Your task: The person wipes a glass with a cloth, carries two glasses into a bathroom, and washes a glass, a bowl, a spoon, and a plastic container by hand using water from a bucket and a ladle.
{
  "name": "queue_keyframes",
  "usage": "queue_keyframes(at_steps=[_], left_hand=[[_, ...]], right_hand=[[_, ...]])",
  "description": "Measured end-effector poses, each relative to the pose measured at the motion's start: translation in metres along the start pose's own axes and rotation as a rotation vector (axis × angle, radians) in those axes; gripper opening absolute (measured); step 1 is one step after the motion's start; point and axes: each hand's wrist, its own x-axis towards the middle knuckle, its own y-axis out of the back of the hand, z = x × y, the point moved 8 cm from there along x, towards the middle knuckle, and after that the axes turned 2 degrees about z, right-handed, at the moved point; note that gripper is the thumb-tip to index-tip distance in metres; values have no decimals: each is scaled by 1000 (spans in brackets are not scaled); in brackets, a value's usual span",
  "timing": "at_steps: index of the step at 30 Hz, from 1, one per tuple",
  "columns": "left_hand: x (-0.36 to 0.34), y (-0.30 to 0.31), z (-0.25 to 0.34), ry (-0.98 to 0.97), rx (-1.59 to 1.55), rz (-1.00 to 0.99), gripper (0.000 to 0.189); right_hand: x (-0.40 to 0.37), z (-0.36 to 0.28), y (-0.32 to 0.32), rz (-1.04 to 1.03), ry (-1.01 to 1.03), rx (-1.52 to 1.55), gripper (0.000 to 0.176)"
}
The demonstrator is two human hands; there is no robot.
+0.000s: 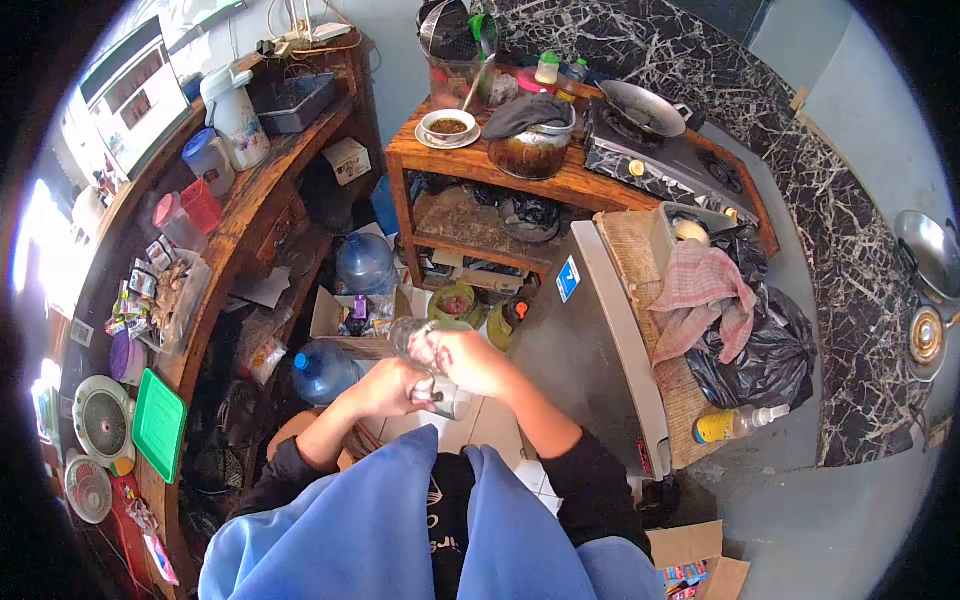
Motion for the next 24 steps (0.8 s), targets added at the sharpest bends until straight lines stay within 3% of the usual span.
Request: queue_keyframes(at_steps=[1,4,5,7,8,9,10,11,13,17,20,23,24], left_hand=[[-1,4,2,2,0,2,23],[-6,18,-16,232,-621,123,42],[-8,21,-17,212,-745,123,46],[-6,25,-11,91,-1129,140,46],[-2,30,1,85,-1344,167,45],[2,27,3,85,-1342,165,45],[6,28,3,32,-1549,216,44],[9,30,0,-27,-1754,264,44],[7,31,-14,-60,-1804,268,43],[3,24,-12,-58,-1672,78,39],[10,18,14,-109,-1752,-22,37],[3,15,13,-157,-1865,-43,34],[2,23,19,-184,-1890,-32,32]], right_hand=[[-9,6,16,96,-110,58,25],[-41,20,74,623,170,538,26],[-53,21,78,672,21,807,23],[-51,30,70,830,259,646,24],[-46,16,58,778,339,450,32],[-34,-16,38,646,453,728,39],[-36,-28,25,669,487,343,44],[-39,-42,22,698,440,200,45],[-42,-14,0,775,438,190,46],[-40,-39,11,720,494,40,45],[-14,-41,52,716,543,489,46],[13,10,2,134,68,1535,46],[11,17,-15,41,16,1615,48]])
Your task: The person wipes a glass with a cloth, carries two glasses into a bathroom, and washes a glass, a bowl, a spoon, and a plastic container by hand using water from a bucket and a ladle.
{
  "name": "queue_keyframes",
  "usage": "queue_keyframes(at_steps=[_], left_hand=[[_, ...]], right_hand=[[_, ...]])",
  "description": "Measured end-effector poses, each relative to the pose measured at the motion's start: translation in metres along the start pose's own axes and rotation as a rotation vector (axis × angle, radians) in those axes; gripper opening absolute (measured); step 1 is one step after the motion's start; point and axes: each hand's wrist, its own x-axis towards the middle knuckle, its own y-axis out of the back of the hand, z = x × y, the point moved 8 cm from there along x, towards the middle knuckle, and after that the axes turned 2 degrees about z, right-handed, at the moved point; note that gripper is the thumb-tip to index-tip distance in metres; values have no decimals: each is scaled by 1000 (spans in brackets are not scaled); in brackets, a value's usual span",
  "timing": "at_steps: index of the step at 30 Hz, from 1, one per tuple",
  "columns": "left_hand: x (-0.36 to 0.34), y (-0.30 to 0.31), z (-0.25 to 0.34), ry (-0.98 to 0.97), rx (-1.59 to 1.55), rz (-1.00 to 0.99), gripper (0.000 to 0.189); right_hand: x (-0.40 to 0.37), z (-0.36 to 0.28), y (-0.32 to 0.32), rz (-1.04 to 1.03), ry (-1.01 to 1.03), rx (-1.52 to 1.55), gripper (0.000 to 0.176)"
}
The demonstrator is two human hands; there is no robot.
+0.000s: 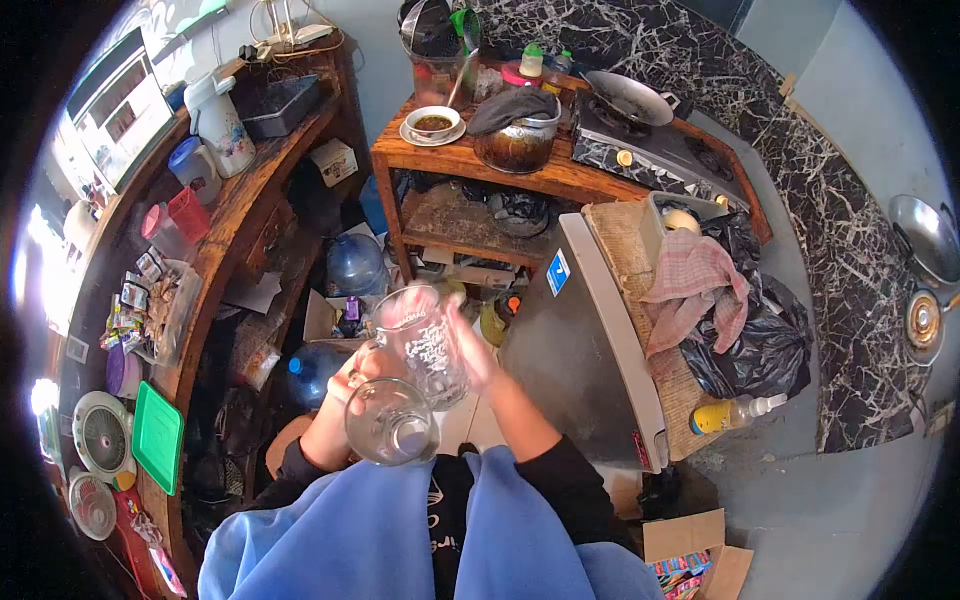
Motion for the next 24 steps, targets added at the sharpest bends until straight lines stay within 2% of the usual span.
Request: queue_keyframes(at_steps=[1,3,4,5,6,7,9,11,13,14,15,17,19,20,21,24], left_hand=[[1,-5,5,-29,-23,-13,31],[1,-3,12,-117,-20,-12,28],[-1,-3,11,-16,-42,68,29],[-4,-4,10,88,-64,149,30],[8,-30,27,-81,268,-80,35],[7,-29,25,-86,276,-71,35],[4,-18,21,-113,813,61,43],[6,-13,18,-80,897,87,43],[7,-11,17,-54,964,95,42],[10,-19,23,-45,1094,85,38],[12,-22,25,-52,1098,98,38],[14,-10,18,157,1381,237,35],[16,1,15,181,1474,305,34],[16,6,14,175,1540,334,37],[16,11,16,166,1611,367,40],[13,19,15,220,1674,361,36]], right_hand=[[-12,13,-7,-171,-107,201,47],[-26,33,-2,-102,-52,339,47],[-25,35,-4,-103,-69,339,47],[-24,37,0,16,-56,376,46],[-23,39,5,133,-40,412,45],[-22,40,2,126,-50,415,45],[-24,35,4,140,-109,361,41],[-31,27,18,199,-179,299,39],[-44,-5,56,444,-108,-769,35],[-46,-24,59,408,25,-946,26],[-46,-35,57,395,17,-948,26],[-51,-83,37,385,399,-631,22],[-52,-101,35,457,386,-824,24],[-48,-111,1,381,503,-1139,23],[-41,-112,-38,218,633,-1526,22],[1,-76,-52,-174,443,-1640,21]])
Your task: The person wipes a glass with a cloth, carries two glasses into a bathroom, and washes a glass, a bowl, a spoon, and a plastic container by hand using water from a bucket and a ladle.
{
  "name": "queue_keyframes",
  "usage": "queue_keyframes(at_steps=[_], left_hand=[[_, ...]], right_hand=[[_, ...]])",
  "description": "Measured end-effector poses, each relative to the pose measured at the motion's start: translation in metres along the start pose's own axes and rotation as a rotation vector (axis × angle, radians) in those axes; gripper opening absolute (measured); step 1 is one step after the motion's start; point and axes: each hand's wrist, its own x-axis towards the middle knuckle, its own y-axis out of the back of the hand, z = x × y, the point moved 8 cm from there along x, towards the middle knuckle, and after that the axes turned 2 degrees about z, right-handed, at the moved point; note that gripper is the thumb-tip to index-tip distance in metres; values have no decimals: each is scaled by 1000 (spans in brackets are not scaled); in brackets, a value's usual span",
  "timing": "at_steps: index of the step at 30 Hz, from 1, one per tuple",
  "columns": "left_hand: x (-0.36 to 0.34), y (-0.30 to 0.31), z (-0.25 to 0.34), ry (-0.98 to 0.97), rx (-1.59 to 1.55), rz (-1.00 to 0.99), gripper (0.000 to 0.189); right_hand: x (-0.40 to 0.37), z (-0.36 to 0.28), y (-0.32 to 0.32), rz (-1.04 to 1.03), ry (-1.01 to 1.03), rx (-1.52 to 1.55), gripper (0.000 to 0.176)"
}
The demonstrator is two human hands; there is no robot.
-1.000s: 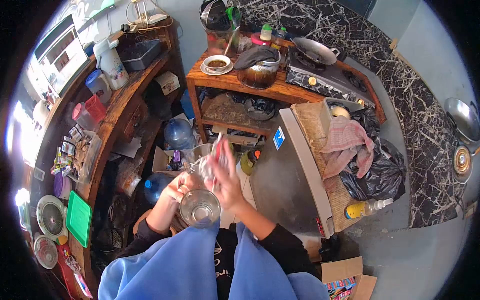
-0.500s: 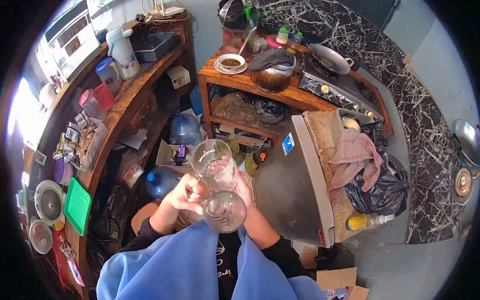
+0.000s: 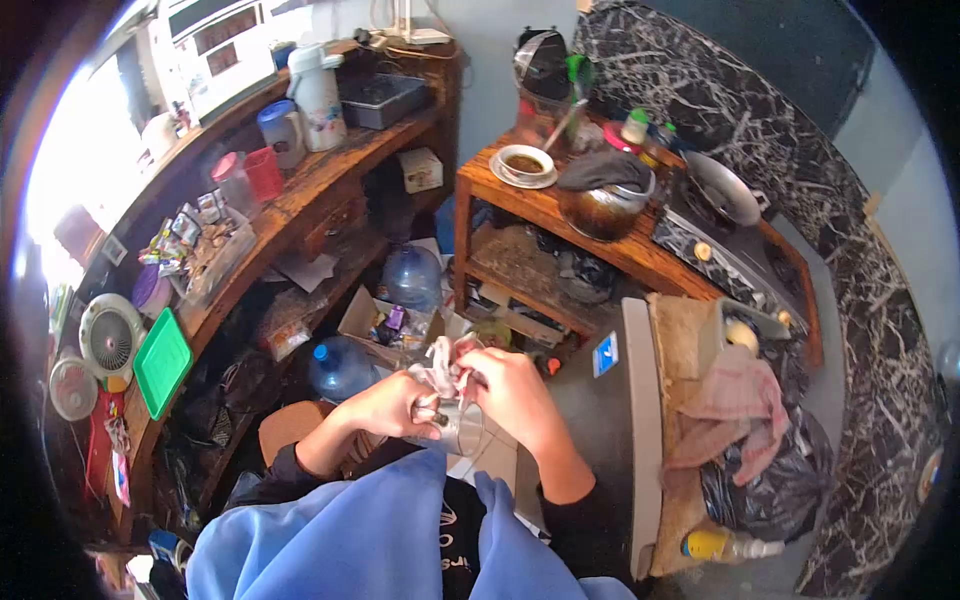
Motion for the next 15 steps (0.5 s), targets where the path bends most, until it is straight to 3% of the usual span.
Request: queue_keyframes(at_steps=[1,3,4,6,7,9,10,12,13,15], left_hand=[[0,2,1,18,8,-41,36],[0,10,-3,14,19,-37,35],[2,14,-3,-14,20,-39,34],[3,28,-15,42,118,-32,32],[3,35,-25,100,219,-44,30],[8,56,-36,77,294,-6,28],[8,65,-50,119,298,-61,27],[6,87,-77,174,349,-108,27],[6,101,-88,121,354,-16,29],[3,132,-120,180,313,16,29]], right_hand=[[11,5,-19,-142,65,-60,19],[24,50,-79,-539,-99,-99,12],[31,57,-86,-551,-91,-98,12],[54,22,-90,-565,340,193,22],[64,21,-105,-620,472,356,36],[67,68,-140,-1010,-531,665,40],[78,74,-153,-1023,-520,661,40],[112,88,-194,-917,-222,616,40],[139,81,-205,-515,475,364,39],[175,80,-216,-651,220,337,31]])
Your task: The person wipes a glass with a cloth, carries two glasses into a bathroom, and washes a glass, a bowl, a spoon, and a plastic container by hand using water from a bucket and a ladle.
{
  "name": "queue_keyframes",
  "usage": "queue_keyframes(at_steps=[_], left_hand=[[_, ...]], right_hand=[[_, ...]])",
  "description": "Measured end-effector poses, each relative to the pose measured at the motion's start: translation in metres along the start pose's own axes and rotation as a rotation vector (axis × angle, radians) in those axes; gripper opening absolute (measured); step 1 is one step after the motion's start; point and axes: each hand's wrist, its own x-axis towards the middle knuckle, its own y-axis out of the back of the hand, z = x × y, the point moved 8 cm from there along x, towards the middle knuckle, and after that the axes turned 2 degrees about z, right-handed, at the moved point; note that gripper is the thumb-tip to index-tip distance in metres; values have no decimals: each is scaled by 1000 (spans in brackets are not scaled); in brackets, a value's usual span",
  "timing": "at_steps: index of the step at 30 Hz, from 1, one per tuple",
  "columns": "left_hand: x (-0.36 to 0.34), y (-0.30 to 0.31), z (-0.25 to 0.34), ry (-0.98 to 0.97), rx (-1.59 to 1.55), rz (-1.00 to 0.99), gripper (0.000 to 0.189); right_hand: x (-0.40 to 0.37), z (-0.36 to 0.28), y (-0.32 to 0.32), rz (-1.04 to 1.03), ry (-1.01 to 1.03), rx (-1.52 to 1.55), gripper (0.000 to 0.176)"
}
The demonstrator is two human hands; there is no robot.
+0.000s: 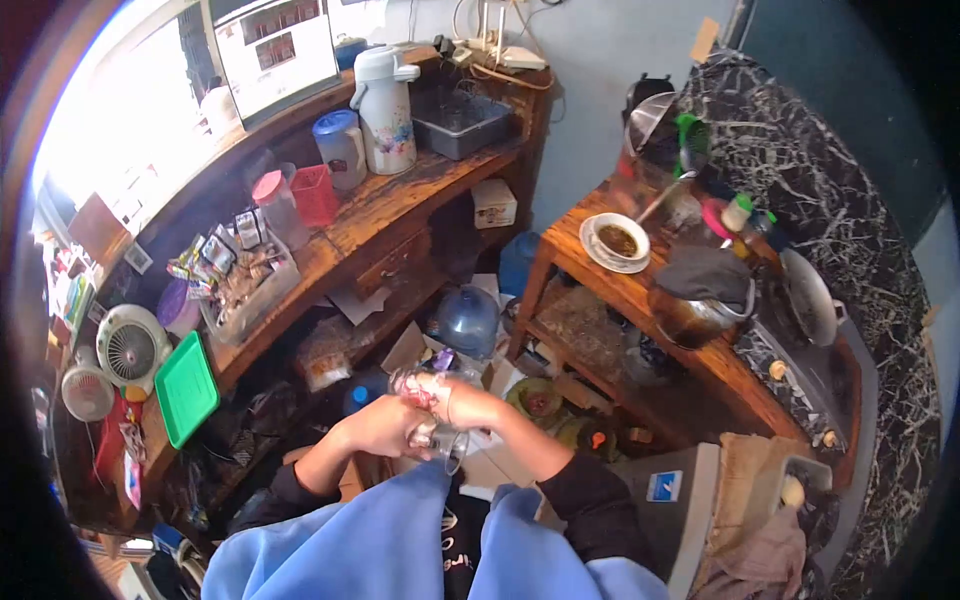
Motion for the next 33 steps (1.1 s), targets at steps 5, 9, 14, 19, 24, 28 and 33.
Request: queue_keyframes(at_steps=[5,9,14,19,24,28,33], left_hand=[[12,73,-55,47,-176,153,31],[31,102,-119,202,-258,292,37],[52,128,-164,318,-435,604,39],[61,152,-175,359,-463,669,35],[85,173,-186,167,-666,699,29],[109,182,-229,417,-752,602,34],[135,226,-279,452,-794,619,36]], right_hand=[[59,-21,60,55,-265,167,12],[60,-2,111,443,-184,491,9],[56,3,155,649,-52,-42,18],[97,-6,140,601,-59,-242,52],[121,35,139,477,-108,-244,22],[134,48,179,504,-15,-389,20],[165,80,274,668,-1,-617,16]])
